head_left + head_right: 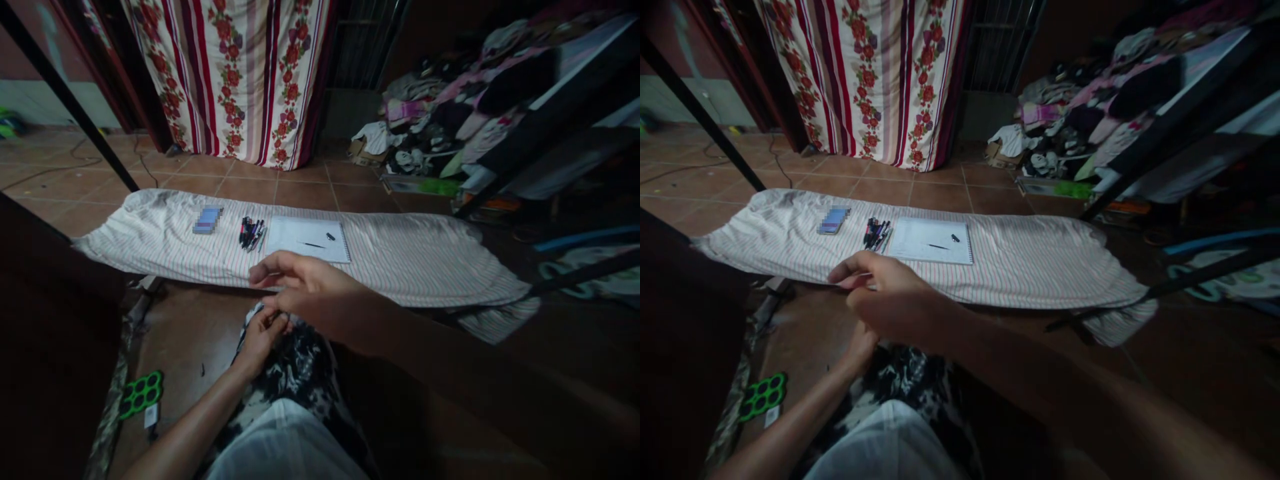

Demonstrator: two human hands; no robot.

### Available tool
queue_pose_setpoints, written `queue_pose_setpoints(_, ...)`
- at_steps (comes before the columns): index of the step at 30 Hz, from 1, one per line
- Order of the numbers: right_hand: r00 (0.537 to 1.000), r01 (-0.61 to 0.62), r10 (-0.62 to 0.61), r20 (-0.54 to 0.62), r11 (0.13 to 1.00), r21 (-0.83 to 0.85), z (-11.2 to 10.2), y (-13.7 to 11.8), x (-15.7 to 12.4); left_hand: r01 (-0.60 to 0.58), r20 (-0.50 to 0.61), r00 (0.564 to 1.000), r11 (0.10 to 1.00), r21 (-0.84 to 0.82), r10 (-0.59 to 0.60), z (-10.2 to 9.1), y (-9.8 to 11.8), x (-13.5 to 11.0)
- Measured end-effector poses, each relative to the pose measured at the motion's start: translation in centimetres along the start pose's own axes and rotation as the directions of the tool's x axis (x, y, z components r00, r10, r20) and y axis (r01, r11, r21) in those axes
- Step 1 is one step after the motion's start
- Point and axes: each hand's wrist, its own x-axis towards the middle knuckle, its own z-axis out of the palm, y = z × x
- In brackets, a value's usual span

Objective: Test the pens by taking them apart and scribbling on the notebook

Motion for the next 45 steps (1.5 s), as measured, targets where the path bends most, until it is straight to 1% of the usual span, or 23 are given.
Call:
queue_pose_setpoints(2, 0.998, -0.005, 0.014, -0.068, 0.992, 0.127, -1.4, 1.0, 1.3, -0.042, 0.082, 0.996, 0.999, -0.023, 0.044, 0.4, 0.1, 0.3)
queue_pose_setpoints(3, 0.996, -0.025, 0.041, -0.085, 0.982, 0.188, -2.1, 1.5, 1.8, -0.066, 0.119, 0.99, 0.997, -0.038, 0.07, 0.6, 0.1, 0.4)
queue_pose_setpoints(6, 0.983, -0.083, 0.129, -0.128, 0.947, 0.312, -4.0, 3.0, 2.7, -0.103, 0.163, 0.98, 0.992, -0.069, 0.113, 0.9, 0.1, 0.8)
queue_pose_setpoints(9, 0.98, -0.08, 0.138, -0.146, 0.936, 0.343, -5.5, 4.1, 3.0, -0.098, 0.16, 0.981, 0.992, -0.083, 0.111, 1.1, 0.2, 1.1)
queue_pose_setpoints(11, 0.979, -0.061, 0.12, -0.167, 0.944, 0.324, -6.6, 5.1, 3.3, -0.104, 0.158, 0.98, 0.99, -0.099, 0.119, 1.3, 0.3, 1.4)
queue_pose_setpoints(12, 0.975, -0.052, 0.114, -0.192, 0.952, 0.301, -7.3, 5.8, 3.5, -0.107, 0.154, 0.98, 0.988, -0.107, 0.123, 1.4, 0.4, 1.5)
queue_pose_setpoints(15, 0.948, -0.099, 0.179, -0.263, 0.952, 0.288, -9.7, 8.7, 4.8, -0.101, 0.131, 0.985, 0.988, -0.115, 0.116, 1.8, 0.6, 2.0)
queue_pose_setpoints(17, 0.91, -0.104, 0.177, -0.375, 0.973, 0.206, -11.6, 11.3, 6.2, -0.084, 0.125, 0.987, 0.991, -0.104, 0.097, 1.9, 0.8, 2.3)
queue_pose_setpoints(18, 0.89, -0.095, 0.144, -0.433, 0.987, 0.133, -12.6, 12.7, 6.9, -0.073, 0.126, 0.988, 0.992, -0.101, 0.085, 2.0, 0.8, 2.5)
queue_pose_setpoints(19, 0.869, -0.083, 0.077, -0.489, 0.997, 0.011, -13.5, 14.1, 7.7, -0.06, 0.121, 0.99, 0.993, -0.103, 0.072, 2.0, 0.9, 2.7)
queue_pose_setpoints(20, 0.84, -0.099, 0.002, -0.543, 0.984, -0.15, -14.3, 15.4, 8.5, -0.05, 0.116, 0.991, 0.993, -0.106, 0.062, 1.9, 0.9, 2.9)
queue_pose_setpoints(23, 0.799, -0.157, -0.049, -0.6, 0.945, -0.286, -16.1, 18.5, 10.8, -0.017, 0.092, 0.995, 0.995, -0.101, 0.027, 1.7, 0.7, 3.7)
queue_pose_setpoints(26, 0.796, -0.238, -0.072, -0.601, 0.876, -0.419, -16.9, 20.2, 13.0, -0.021, 0.075, 0.997, 0.996, -0.086, 0.028, 1.5, 0.4, 4.6)
queue_pose_setpoints(30, 0.811, -0.318, -0.101, -0.576, 0.751, -0.578, -16.7, 21.3, 15.7, -0.015, 0.032, 0.999, 0.996, -0.092, 0.018, 1.6, -0.2, 5.3)
queue_pose_setpoints(33, 0.826, -0.365, -0.092, -0.555, 0.663, -0.653, -16.4, 22.1, 17.5, 0.015, 0.027, 1.0, 0.998, -0.058, -0.013, 1.4, -0.7, 5.6)
queue_pose_setpoints(37, 0.834, -0.422, -0.058, -0.548, 0.572, -0.703, -16.5, 23.1, 19.2, 0.037, 0.07, 0.997, 0.999, 0.039, -0.04, 0.8, -1.0, 6.0)
queue_pose_setpoints(41, 0.833, -0.451, -0.038, -0.552, 0.531, -0.717, -16.7, 23.5, 19.8, 0.036, 0.088, 0.995, 0.996, 0.076, -0.043, 0.5, -1.1, 6.4)
queue_pose_setpoints(45, 0.838, -0.434, -0.042, -0.544, 0.553, -0.711, -17.0, 23.0, 19.6, 0.04, 0.079, 0.996, 0.997, 0.071, -0.045, 0.7, -1.4, 6.5)
